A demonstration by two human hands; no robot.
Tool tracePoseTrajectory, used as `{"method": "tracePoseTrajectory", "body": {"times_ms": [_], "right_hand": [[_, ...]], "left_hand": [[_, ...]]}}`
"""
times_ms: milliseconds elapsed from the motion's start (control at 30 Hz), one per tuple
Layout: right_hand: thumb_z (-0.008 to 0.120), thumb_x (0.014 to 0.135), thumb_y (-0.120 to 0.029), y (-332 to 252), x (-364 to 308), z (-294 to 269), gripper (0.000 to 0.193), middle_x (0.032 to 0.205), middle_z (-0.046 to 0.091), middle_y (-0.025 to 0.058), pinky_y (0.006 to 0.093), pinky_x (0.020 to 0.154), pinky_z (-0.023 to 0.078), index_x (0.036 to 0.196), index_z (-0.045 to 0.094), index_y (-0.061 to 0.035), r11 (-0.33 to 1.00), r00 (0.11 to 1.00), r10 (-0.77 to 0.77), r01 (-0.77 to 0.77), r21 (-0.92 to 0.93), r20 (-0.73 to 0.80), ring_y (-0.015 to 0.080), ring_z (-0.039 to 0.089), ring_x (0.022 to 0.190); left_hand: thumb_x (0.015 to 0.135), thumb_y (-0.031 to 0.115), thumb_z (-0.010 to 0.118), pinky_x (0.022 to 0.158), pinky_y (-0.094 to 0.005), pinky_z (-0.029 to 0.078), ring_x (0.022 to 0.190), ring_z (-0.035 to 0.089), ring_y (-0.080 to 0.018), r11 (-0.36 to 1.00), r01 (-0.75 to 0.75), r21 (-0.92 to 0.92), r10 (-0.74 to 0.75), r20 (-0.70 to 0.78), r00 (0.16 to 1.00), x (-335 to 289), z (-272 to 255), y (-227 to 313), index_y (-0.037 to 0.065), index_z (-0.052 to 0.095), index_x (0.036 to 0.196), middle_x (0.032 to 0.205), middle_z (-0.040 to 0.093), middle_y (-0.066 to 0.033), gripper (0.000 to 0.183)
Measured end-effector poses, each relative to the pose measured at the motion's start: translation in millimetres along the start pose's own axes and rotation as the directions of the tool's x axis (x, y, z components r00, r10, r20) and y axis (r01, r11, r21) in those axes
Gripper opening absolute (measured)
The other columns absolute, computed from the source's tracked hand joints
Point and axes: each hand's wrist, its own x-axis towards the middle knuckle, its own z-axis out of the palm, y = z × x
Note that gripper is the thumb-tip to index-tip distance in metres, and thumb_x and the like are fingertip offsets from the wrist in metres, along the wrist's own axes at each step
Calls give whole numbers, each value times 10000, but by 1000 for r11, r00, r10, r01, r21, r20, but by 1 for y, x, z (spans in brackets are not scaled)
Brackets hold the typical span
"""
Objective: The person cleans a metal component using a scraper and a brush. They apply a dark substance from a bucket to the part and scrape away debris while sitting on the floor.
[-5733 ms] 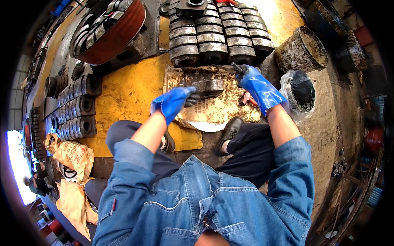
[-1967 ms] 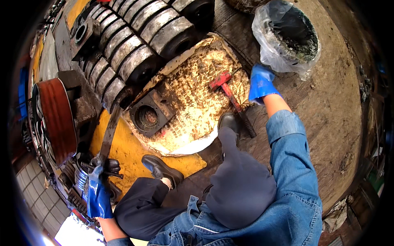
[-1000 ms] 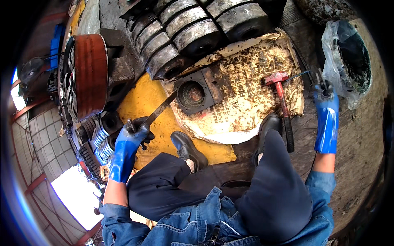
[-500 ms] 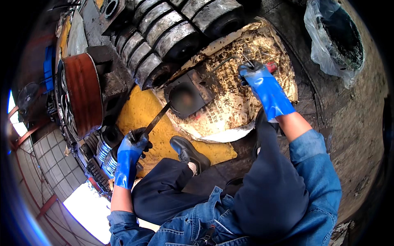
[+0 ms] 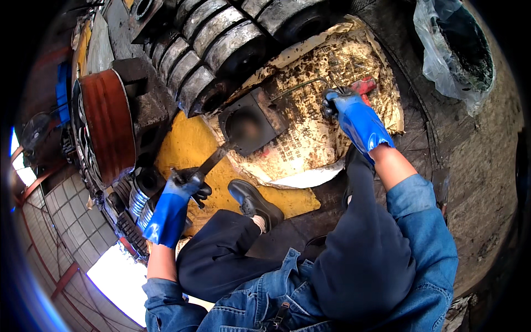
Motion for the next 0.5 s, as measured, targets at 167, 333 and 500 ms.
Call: {"method": "tracePoseTrajectory", "body": {"times_ms": [167,333,500], "right_hand": [[538,902,-12,54,79,-30,57,745,571,94,295,449,398,929,588,-13,979,986,-5,39,-198,169,177,527,598],[445,962,-95,29,24,2,138,860,629,165,297,490,445,1016,563,-50,978,870,185,-208,0,457,217,603,703],[462,968,-171,32,27,48,236,920,664,179,300,521,497,1134,547,-26,951,797,309,-276,-142,520,239,643,702]], "left_hand": [[920,215,615,489,-275,493,566,626,-160,990,-26,141,42,-116,992,-4,-3,28,-23,614,1068,713,675,-111,280],[924,241,595,489,-259,475,584,609,-122,937,85,339,-17,-197,980,0,-10,21,6,642,1083,732,686,-80,289],[924,278,618,458,-258,467,563,629,-135,937,69,343,-33,-111,993,10,-4,17,-7,626,1057,722,685,-99,315]]}}
